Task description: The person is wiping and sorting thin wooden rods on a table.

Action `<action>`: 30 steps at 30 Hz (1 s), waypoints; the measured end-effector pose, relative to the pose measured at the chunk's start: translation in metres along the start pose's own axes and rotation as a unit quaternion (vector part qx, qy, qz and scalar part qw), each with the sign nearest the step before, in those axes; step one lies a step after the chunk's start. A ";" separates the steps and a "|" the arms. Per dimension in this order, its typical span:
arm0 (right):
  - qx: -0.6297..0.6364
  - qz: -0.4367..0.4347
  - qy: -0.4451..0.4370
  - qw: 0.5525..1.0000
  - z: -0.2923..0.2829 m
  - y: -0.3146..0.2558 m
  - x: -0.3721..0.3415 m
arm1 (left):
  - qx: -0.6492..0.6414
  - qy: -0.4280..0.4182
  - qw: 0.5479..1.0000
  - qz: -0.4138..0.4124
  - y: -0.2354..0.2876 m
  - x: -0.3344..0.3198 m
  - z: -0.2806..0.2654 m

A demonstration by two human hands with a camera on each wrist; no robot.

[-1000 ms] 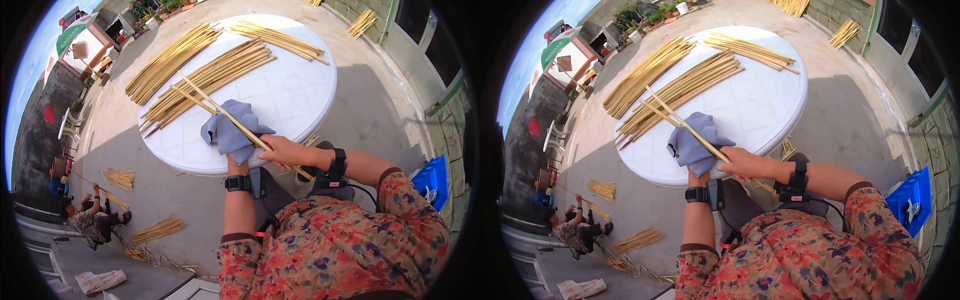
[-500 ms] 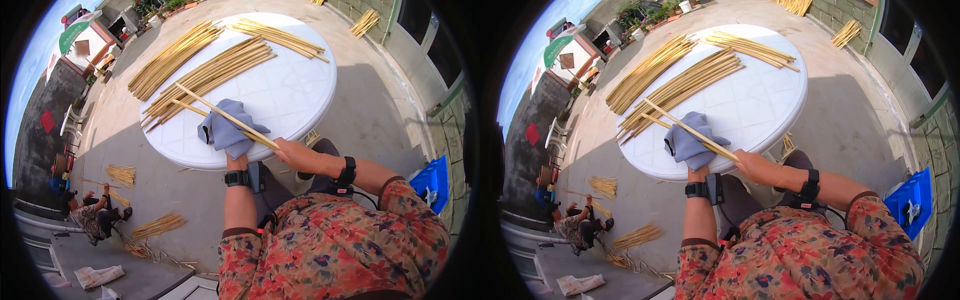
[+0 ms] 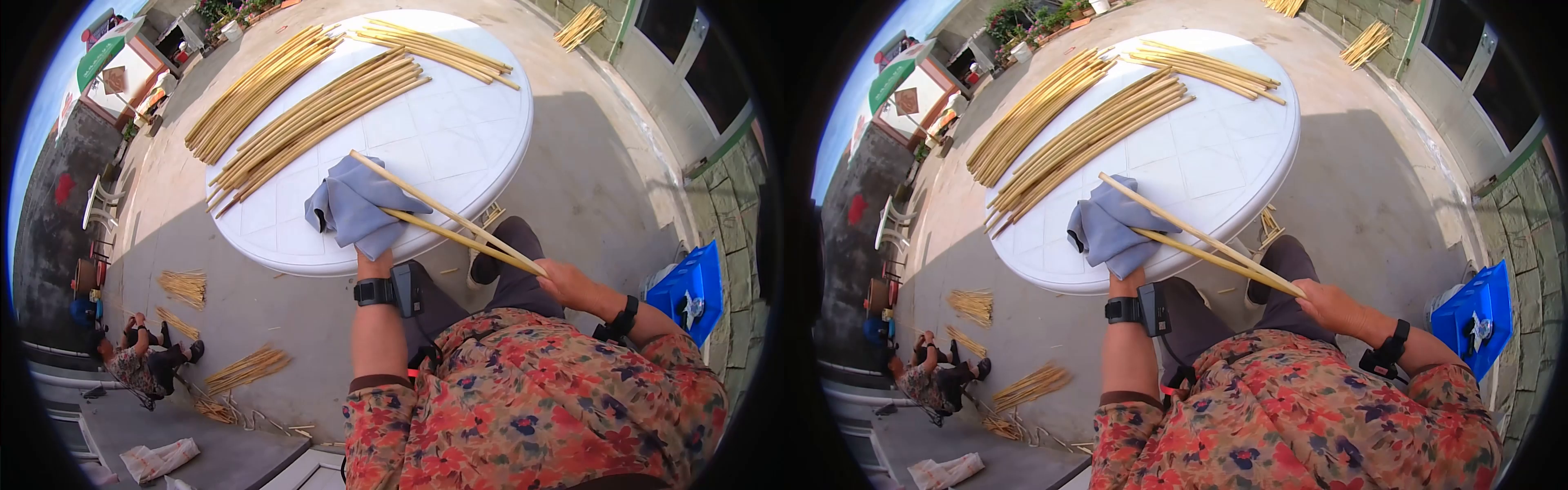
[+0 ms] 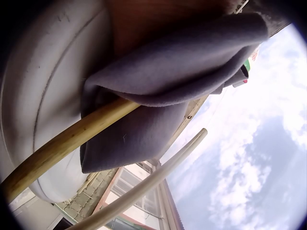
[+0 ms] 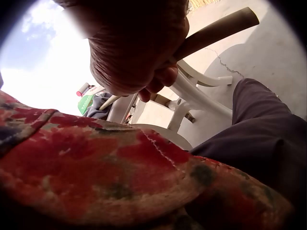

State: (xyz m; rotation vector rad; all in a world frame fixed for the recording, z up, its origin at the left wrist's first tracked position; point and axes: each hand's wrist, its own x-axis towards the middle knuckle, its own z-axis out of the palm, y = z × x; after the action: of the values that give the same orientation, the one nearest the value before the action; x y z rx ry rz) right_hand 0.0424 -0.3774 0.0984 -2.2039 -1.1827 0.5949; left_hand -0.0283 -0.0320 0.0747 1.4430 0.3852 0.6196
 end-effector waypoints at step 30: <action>0.457 0.065 -0.003 0.887 -0.043 -0.042 0.058 | 0.450 -0.036 0.873 0.185 0.037 0.029 0.000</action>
State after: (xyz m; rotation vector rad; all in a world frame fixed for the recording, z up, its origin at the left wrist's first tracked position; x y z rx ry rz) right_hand 0.0737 -0.3207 0.1513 -1.4530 -0.5481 0.9679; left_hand -0.0115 -0.0134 0.1144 2.4706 0.3538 0.7253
